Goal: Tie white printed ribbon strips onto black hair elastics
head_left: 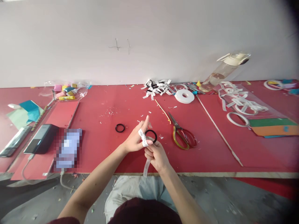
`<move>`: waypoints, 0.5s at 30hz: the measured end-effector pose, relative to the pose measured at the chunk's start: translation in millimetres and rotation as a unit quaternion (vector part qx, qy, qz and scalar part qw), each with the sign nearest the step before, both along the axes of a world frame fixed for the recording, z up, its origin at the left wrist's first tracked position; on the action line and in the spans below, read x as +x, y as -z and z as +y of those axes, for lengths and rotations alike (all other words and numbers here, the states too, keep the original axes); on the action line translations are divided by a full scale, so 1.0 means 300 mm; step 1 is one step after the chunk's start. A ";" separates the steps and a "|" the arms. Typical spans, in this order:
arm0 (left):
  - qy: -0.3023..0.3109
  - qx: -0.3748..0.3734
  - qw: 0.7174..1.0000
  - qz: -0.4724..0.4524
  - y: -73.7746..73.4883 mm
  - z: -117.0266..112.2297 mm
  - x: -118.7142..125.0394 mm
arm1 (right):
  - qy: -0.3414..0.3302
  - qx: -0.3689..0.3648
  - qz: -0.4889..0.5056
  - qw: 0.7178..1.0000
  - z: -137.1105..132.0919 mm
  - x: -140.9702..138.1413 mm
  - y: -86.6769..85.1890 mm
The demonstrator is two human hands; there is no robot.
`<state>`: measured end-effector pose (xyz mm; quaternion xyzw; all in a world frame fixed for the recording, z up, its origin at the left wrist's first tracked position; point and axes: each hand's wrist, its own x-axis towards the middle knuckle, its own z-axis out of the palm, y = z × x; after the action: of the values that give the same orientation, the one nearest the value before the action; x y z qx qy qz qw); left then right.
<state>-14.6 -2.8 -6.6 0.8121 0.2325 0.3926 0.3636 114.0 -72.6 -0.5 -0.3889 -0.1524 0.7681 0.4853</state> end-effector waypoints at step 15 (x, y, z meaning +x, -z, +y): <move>0.008 0.010 0.998 0.058 -0.006 0.008 -0.010 | -0.028 0.005 0.036 0.999 -0.009 -0.005 0.019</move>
<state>-17.5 -0.4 -4.9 0.8388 0.2426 0.3443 0.3450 112.6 -75.4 -6.2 -0.3542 -0.1495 0.7943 0.4704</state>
